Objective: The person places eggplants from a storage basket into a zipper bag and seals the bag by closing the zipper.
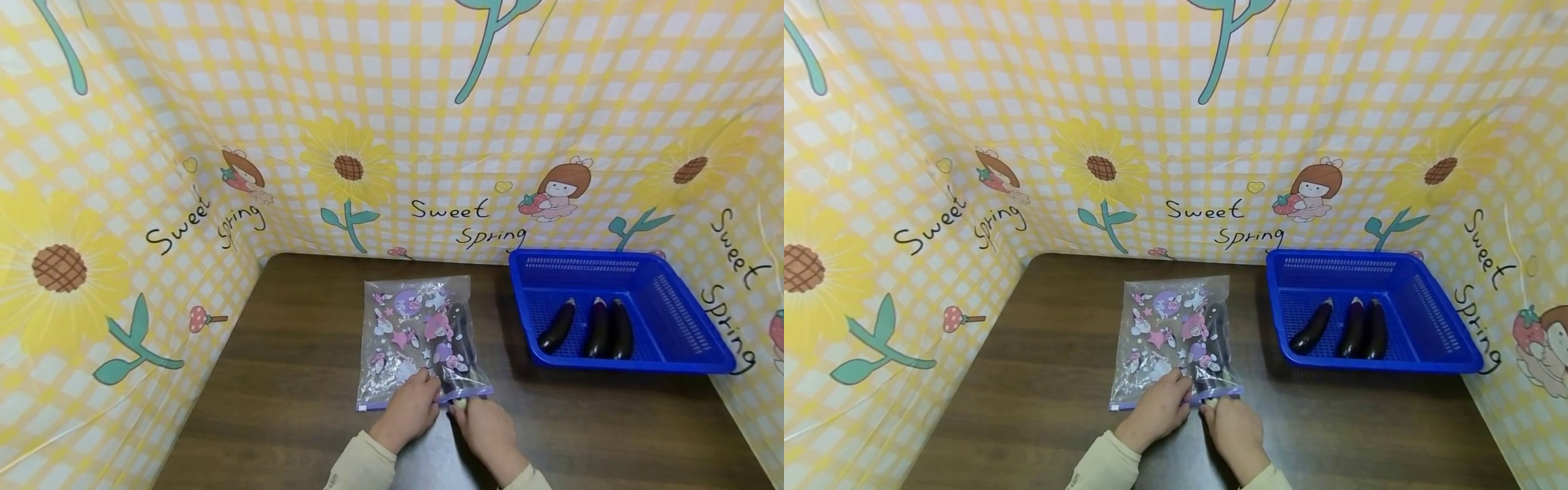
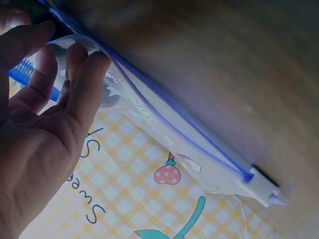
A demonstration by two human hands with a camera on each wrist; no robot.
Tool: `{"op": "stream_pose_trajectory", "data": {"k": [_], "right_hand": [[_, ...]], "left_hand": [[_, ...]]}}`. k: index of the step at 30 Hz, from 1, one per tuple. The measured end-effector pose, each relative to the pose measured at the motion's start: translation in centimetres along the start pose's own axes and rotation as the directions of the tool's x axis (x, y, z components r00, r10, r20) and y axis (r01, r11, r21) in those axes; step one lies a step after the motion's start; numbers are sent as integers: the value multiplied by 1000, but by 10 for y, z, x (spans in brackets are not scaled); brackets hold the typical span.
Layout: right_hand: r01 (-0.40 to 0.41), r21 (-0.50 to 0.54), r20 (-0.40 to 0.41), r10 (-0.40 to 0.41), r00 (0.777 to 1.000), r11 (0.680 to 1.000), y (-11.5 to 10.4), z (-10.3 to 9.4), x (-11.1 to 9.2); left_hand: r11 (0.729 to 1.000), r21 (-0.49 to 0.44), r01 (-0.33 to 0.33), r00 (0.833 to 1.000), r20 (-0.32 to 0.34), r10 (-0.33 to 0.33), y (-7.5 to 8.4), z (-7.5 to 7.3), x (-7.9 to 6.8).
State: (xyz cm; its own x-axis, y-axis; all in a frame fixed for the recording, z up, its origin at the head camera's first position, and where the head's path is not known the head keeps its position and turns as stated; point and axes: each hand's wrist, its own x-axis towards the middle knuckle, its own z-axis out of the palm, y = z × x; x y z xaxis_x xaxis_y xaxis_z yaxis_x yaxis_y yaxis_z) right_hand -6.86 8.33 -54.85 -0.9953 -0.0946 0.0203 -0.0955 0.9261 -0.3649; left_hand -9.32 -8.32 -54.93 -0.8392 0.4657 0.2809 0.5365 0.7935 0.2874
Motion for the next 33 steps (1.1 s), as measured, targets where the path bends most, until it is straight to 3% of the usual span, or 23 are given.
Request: {"op": "stream_pose_trajectory", "data": {"k": [4,7,10,13,15,17,20,23,30,33], "right_hand": [[56,-35,-67,-59,996,998,-2,-4,-15],[102,-43,-37,-103,994,994,-5,-6,-31],[136,-25,124,-132,984,990,-8,-8,-46],[160,-15,331,-146,932,987,-9,-10,-55],[177,-5,420,-158,894,984,-7,-11,-58],[198,-1,464,-175,868,980,-5,-9,-60],[246,13,465,-224,857,969,0,-5,-61],[299,10,430,-274,860,954,1,3,-60],[335,-59,283,-306,909,940,-4,17,-47],[341,-71,247,-315,917,937,-6,16,-41]], "left_hand": [[1000,0,-1,1000,8,1,1,-2,1],[1000,1,-3,1000,11,3,1,-3,1],[1000,-1,1,1000,15,-1,1,-3,1],[1000,1,8,1000,14,-8,0,-2,1],[1000,5,10,1000,15,-10,-1,-2,1],[1000,9,12,1000,18,-12,-1,-1,1],[1000,13,10,1000,23,-11,-1,0,0],[1000,16,9,1000,24,-9,-2,1,0],[1000,17,-9,1000,5,9,0,0,0],[1000,16,-13,1000,3,13,0,1,0]]}}
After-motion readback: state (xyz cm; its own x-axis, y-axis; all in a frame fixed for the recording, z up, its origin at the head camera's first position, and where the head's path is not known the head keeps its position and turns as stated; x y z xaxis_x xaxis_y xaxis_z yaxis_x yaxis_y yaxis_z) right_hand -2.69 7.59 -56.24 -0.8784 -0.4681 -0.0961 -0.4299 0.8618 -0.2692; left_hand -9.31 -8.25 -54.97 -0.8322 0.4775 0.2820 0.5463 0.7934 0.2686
